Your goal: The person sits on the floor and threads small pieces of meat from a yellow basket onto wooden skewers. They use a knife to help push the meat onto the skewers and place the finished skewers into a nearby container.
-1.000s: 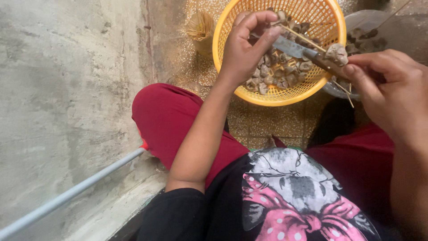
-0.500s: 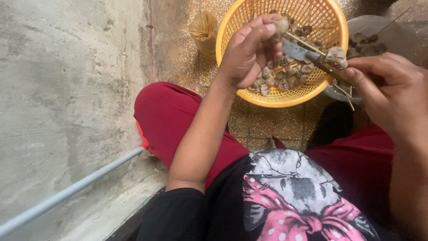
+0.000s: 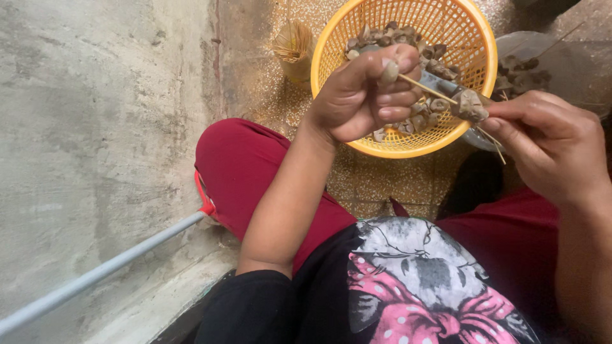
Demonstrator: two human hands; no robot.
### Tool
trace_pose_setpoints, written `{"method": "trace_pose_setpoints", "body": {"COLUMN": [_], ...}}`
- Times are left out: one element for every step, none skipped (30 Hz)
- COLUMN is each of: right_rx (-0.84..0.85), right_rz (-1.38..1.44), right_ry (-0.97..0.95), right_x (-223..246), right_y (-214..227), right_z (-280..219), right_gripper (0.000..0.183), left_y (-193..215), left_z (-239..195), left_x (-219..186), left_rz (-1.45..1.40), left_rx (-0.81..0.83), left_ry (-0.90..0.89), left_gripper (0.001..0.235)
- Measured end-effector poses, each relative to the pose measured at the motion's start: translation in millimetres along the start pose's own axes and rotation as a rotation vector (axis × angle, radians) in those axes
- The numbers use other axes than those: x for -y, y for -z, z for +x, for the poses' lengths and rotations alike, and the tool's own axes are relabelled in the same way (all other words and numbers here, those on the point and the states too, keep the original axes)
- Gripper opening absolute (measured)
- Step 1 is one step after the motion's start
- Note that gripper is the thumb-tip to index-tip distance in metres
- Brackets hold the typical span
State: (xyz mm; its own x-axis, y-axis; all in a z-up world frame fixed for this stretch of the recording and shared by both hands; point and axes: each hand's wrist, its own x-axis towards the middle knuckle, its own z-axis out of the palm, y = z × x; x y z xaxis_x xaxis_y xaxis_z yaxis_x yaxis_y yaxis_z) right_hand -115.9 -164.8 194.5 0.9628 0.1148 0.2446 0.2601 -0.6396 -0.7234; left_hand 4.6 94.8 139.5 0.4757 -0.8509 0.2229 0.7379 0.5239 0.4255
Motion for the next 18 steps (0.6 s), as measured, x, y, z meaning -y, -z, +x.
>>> {"method": "trace_pose_setpoints", "body": {"right_rx": [0.001,-0.005,-0.01,-0.016,-0.015,-0.015,-0.013,-0.02,-0.028,-0.036,-0.034,-0.032,-0.03,-0.028,-0.027,-0.027,-0.026,-0.026], "right_rz": [0.023,0.021,0.017,0.014,0.0,-0.015,-0.028,-0.039,-0.051,-0.063,-0.067,-0.07,-0.065,-0.06,-0.046,-0.051,-0.057,-0.082], "right_ry": [0.003,0.007,0.01,0.014,0.019,0.025,0.028,0.028,0.026,0.025,0.037,0.049,0.051,0.053,0.043,0.032,0.019,0.003], "right_x": [0.7,1.5,2.1,2.4,2.6,2.6,2.4,1.9,1.0,0.0,-0.8,-1.6,-2.4,-3.1,-3.5,-4.3,-5.3,-6.7], "right_y": [-0.6,-1.4,-1.9,-2.1,-1.9,-1.2,-1.0,-1.4,-1.6,-1.6,-1.2,-0.6,-0.2,0.2,0.1,-0.3,-0.1,-0.1], "right_z": [0.2,0.0,-0.7,-1.3,-1.6,-2.0,-2.6,-3.0,-3.6,-4.4,-5.0,-5.7,-6.3,-6.9,-8.0,-8.4,-9.6,-10.1], "right_gripper": [0.012,0.012,0.012,0.011,0.012,0.013,0.013,0.013,0.013,0.012,0.012,0.012,0.011,0.01,0.008,0.008,0.007,0.009], "left_y": [-1.5,-2.7,-3.4,-3.7,-3.8,-3.7,-3.4,-2.9,-2.2,-1.4,-0.6,0.1,0.9,2.1,3.3,5.0,7.0,9.1], "left_z": [-0.8,-1.3,-1.4,-0.9,-0.9,-0.9,-1.2,-1.8,-1.9,-2.0,-1.6,-1.3,-0.8,0.6,1.5,3.4,4.4,4.5], "left_x": [-0.6,-0.6,-0.8,-0.3,-0.8,-1.0,-1.3,-1.3,-0.9,-0.3,0.2,0.7,2.0,3.4,4.8,6.6,8.4,9.7], "left_rz": [-0.001,-0.002,-0.003,-0.004,-0.003,-0.001,0.001,0.025,0.048,0.092,0.115,0.138,0.139,0.17,0.2,0.261,0.319,0.351], "left_rx": [0.011,0.018,0.026,0.03,0.031,0.032,0.028,0.014,0.001,-0.021,-0.037,-0.052,-0.063,-0.086,-0.11,-0.146,-0.181,-0.233], "left_ry": [0.003,0.002,0.002,-0.002,-0.004,-0.006,-0.005,-0.006,-0.006,-0.007,-0.006,-0.005,-0.004,-0.005,-0.005,-0.006,-0.007,-0.016], "left_gripper": [0.038,0.038,0.038,0.038,0.038,0.038,0.038,0.037,0.036,0.035,0.033,0.032,0.031,0.03,0.03,0.03,0.031,0.033]}}
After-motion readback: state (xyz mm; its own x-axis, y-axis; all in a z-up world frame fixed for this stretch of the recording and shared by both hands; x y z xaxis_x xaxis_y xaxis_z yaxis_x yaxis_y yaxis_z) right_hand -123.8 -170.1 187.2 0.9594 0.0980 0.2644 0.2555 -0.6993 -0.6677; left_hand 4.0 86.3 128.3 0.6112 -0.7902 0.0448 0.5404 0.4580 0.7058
